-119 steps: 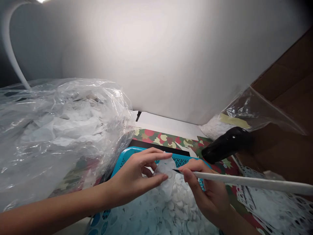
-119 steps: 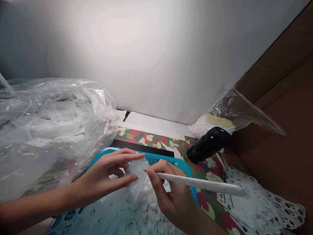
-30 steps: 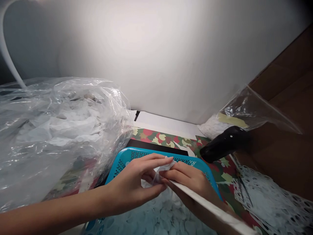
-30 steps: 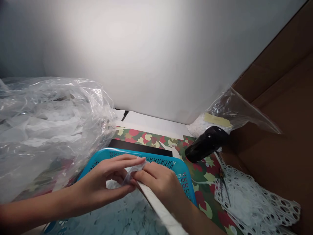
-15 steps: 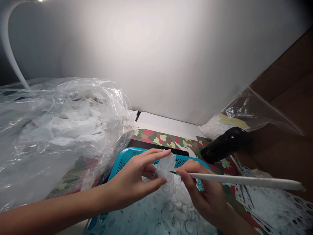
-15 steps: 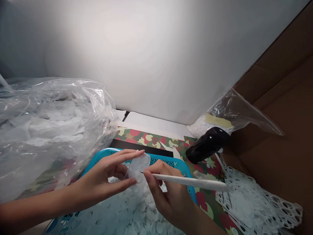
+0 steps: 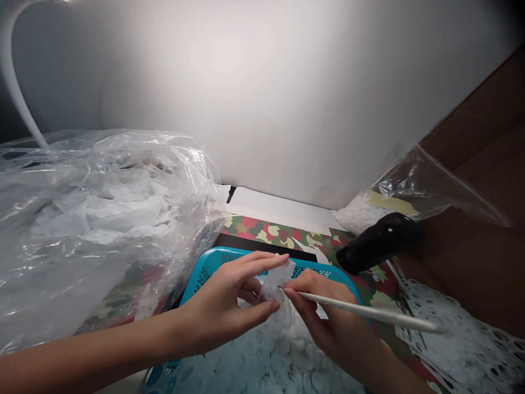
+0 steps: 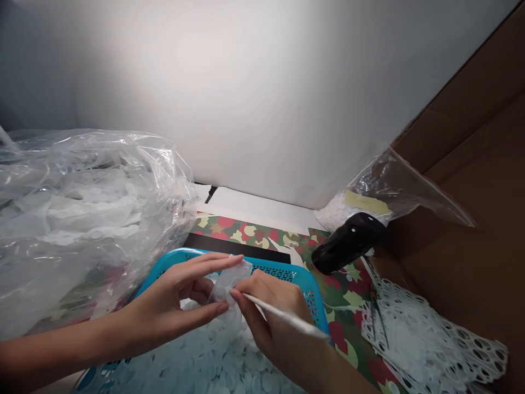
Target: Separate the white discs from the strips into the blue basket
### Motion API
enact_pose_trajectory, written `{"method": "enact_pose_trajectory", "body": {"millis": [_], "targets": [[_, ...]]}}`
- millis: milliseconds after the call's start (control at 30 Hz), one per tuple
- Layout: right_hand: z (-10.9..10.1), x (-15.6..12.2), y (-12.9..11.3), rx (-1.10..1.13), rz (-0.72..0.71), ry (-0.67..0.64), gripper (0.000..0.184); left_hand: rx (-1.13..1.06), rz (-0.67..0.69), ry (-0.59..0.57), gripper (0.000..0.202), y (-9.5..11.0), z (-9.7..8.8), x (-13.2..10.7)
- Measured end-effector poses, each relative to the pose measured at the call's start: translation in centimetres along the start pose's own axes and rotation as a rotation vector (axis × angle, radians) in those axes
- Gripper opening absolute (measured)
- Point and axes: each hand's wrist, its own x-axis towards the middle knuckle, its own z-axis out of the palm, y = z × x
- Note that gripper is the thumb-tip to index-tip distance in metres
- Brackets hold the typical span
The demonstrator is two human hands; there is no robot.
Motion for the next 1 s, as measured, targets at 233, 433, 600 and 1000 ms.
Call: {"method": "enact_pose_trajectory", "body": {"millis": [233,433,600,1000], "targets": [[0.11,0.6,-0.05,-0.033,0.092,-0.103,0.02,-0.024,0.034,-0.049,0.055,0.2,0.08,-0.11],[0.14,0.12,0.49,0.087,0.116,0.077,0.011,-0.066,0.012,-0.007,0.06,0.11,0.12,-0.15],[0.11,0.04,0.56,0.094,0.11,0.15,0.009,-0.099,-0.006,-0.039,0.051,0.11,-0.13,0.16],[-0.03,0.09,0.43,0.124,0.111,0.169,0.012,-0.035,0.028,-0.048,0.041,0.57,-0.45,0.32]]}}
